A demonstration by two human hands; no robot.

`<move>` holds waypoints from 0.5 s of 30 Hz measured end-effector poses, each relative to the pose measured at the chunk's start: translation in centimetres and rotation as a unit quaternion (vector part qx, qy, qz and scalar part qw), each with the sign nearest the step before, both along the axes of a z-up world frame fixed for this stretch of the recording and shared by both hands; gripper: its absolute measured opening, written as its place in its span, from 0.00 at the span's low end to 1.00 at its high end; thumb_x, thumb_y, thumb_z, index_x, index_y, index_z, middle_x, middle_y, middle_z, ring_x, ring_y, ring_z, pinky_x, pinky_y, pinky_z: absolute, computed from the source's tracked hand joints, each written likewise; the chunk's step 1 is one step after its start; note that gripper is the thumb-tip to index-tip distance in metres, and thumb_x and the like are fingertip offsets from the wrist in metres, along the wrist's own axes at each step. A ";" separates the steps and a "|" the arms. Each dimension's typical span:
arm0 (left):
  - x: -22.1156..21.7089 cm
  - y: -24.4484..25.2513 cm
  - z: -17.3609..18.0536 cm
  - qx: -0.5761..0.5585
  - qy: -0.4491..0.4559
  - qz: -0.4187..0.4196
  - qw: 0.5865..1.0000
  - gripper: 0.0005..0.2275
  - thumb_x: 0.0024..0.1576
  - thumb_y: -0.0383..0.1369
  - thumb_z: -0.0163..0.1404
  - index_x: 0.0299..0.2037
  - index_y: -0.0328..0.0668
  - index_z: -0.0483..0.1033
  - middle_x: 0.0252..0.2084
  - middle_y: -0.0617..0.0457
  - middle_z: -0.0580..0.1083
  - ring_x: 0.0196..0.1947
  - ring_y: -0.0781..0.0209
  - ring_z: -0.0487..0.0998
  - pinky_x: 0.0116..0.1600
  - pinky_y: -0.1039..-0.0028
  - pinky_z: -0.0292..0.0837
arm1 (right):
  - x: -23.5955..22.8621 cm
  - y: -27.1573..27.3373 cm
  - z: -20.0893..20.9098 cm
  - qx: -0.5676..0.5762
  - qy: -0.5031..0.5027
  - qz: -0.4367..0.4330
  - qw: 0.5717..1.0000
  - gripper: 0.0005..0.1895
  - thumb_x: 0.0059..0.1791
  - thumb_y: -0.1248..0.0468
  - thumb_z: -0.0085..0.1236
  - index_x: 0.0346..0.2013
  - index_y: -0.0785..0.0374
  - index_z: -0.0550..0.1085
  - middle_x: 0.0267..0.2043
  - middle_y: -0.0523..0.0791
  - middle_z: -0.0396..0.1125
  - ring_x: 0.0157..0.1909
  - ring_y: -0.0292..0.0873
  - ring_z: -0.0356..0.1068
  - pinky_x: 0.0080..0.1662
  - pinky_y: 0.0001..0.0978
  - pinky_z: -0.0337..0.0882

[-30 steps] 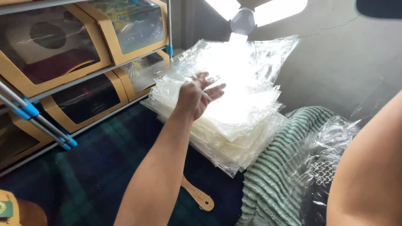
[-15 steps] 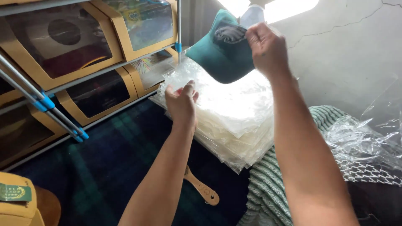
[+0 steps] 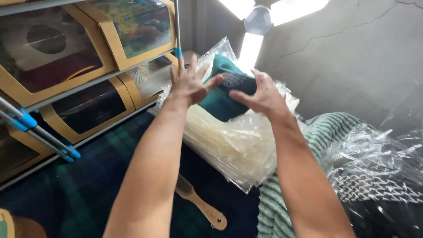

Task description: Cleaning and reshaping a tan baseball cap using a brush and a hair dryer.

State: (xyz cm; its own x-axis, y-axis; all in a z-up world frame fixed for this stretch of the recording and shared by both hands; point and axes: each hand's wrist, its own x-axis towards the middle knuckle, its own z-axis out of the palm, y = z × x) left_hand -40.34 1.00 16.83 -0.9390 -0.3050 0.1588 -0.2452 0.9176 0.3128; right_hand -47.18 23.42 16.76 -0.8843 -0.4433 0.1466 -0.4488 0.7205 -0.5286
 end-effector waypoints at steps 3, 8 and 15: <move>0.7 0.6 -1.8 0.121 -0.112 0.017 0.986 0.45 0.47 0.78 0.27 0.74 0.73 0.54 0.81 0.57 0.41 0.79 0.40 0.40 0.80 0.49 0.33 | 4.2 0.5 0.0 0.035 -0.043 -0.021 0.998 0.64 0.34 0.24 0.58 0.76 0.44 0.46 0.72 0.57 0.52 0.76 0.60 0.49 0.74 0.59 0.49; 0.2 0.8 -5.5 0.136 -0.134 0.014 0.981 0.47 0.43 0.80 0.25 0.75 0.76 0.52 0.81 0.58 0.42 0.79 0.39 0.40 0.79 0.50 0.32 | 1.5 0.5 -7.7 0.053 -0.058 -0.038 0.996 0.64 0.36 0.23 0.57 0.77 0.38 0.39 0.76 0.51 0.46 0.80 0.54 0.39 0.74 0.68 0.37; 0.1 -0.3 -8.2 0.108 -0.139 0.004 0.984 0.48 0.45 0.80 0.23 0.76 0.72 0.51 0.81 0.55 0.43 0.78 0.35 0.43 0.79 0.49 0.35 | 0.0 -0.1 -12.0 0.056 -0.017 -0.032 0.998 0.66 0.36 0.20 0.55 0.77 0.34 0.35 0.80 0.45 0.41 0.81 0.56 0.37 0.72 0.75 0.33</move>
